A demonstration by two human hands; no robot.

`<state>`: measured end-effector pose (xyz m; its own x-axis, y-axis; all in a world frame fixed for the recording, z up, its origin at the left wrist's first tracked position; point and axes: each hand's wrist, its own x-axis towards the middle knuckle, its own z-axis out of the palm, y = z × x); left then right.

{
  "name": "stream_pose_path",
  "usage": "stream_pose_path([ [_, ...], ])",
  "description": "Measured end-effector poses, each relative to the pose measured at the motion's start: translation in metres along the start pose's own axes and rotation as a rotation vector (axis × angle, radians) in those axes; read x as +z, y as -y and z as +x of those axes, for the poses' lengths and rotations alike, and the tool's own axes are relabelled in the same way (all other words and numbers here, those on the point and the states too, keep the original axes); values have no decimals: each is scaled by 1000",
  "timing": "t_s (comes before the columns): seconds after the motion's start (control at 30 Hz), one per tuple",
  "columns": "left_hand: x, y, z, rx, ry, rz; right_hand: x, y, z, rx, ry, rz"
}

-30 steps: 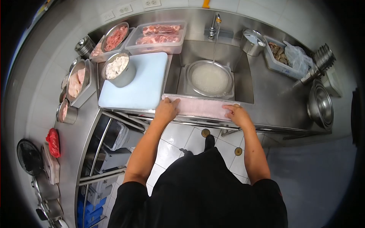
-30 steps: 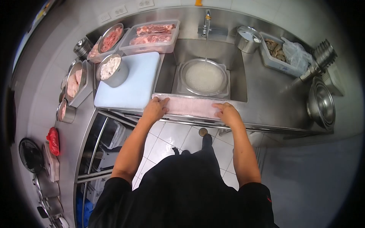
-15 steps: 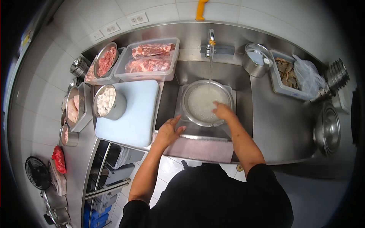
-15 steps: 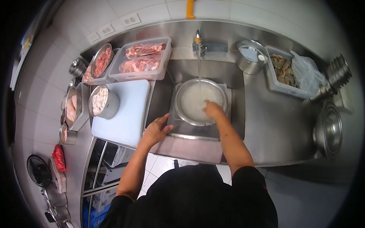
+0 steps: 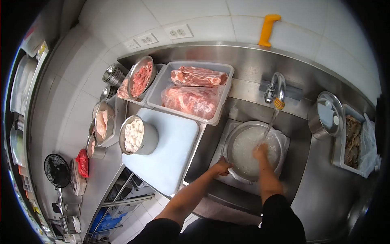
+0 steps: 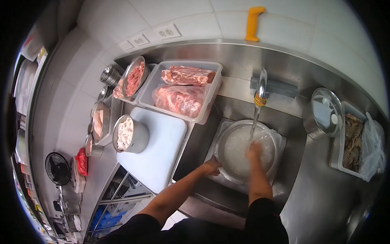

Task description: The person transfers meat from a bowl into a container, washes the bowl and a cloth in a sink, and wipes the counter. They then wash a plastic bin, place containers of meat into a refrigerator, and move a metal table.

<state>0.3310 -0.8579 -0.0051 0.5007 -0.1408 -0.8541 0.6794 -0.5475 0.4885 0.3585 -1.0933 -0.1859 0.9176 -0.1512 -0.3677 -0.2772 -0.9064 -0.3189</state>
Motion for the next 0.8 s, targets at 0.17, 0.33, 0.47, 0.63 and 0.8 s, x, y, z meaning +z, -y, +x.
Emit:
stream_pose_path([
  [0.17, 12, 64, 99, 112, 29, 590, 5, 70, -77, -233, 212, 273],
  [0.33, 14, 73, 104, -7, -108, -23, -18, -15, -66, -387, 404, -178],
  [0.47, 5, 54, 83, -171, 123, -544, -14, -11, -27, -254, -232, -267],
  [0.63, 8, 72, 110, -77, 325, -1009, 70, 81, -27, -303, 137, -192],
  [0.8, 3, 56, 93, -57, 187, -726, 18, 64, -127, -553, 223, 698],
])
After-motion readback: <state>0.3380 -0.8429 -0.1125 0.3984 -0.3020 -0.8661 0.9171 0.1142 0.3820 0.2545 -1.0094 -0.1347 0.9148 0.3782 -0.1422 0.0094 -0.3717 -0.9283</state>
